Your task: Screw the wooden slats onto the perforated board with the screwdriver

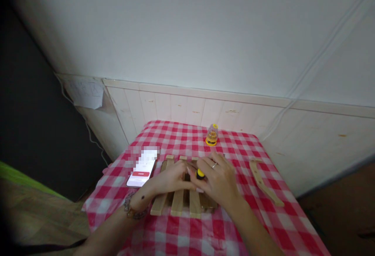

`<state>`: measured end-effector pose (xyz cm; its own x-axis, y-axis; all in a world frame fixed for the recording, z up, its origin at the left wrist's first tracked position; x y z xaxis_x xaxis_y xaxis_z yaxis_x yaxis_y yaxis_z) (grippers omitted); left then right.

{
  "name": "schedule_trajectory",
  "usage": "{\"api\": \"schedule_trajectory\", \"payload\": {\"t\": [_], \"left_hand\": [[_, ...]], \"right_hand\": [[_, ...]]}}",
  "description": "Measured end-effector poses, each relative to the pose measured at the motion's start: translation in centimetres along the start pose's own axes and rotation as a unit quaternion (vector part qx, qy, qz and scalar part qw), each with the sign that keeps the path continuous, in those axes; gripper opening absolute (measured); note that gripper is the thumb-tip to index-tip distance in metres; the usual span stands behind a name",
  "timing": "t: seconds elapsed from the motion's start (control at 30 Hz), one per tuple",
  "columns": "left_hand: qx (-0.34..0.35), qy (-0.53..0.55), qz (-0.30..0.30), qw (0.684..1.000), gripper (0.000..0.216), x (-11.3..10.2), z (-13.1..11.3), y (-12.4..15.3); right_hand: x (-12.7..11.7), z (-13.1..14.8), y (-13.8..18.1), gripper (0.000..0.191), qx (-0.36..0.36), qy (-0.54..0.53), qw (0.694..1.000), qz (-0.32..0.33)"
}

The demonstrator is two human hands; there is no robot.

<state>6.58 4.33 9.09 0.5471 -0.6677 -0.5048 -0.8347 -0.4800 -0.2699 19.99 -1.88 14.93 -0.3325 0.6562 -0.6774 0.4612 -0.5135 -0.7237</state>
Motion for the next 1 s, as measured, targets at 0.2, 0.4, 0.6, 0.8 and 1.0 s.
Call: {"api": "schedule_trajectory", "payload": {"t": [0.2,0.4,0.6,0.8,1.0], "left_hand": [[0.003,0.003,0.046,0.999,0.014,-0.1,1.0,0.2],[-0.002,-0.015,0.069,0.998,0.007,-0.6,1.2,0.1],[-0.018,-0.033,0.022,0.999,0.016,-0.6,0.4,0.2],[-0.075,-0.04,-0.077,0.993,0.021,-0.6,0.2,0.4],[-0.069,-0.041,-0.032,0.996,0.016,-0.6,0.8,0.4]], "right_hand": [[-0.6,0.1,-0.2,0.044,0.017,-0.014,0.999,0.046],[-0.5,-1.5,0.2,0.035,0.054,-0.293,0.939,0.173],[1.0,-2.0,0.1,0.028,0.069,-0.208,0.968,0.123],[1.8,0.0,-0.2,0.039,0.07,-0.02,0.997,-0.015],[1.7,0.0,-0.1,0.045,0.095,-0.056,0.994,0.011]]}}
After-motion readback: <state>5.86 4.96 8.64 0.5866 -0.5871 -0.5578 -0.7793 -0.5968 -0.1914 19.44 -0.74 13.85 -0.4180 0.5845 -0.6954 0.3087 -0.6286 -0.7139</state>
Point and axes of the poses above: each hand's wrist, its own y-axis away from the middle knuckle, its own x-axis out of the palm, z = x × y, the point moved 3 cm from there along -y, towards the middle knuckle, and after that the axes turned 2 degrees about -y, right-handed, at the moved point
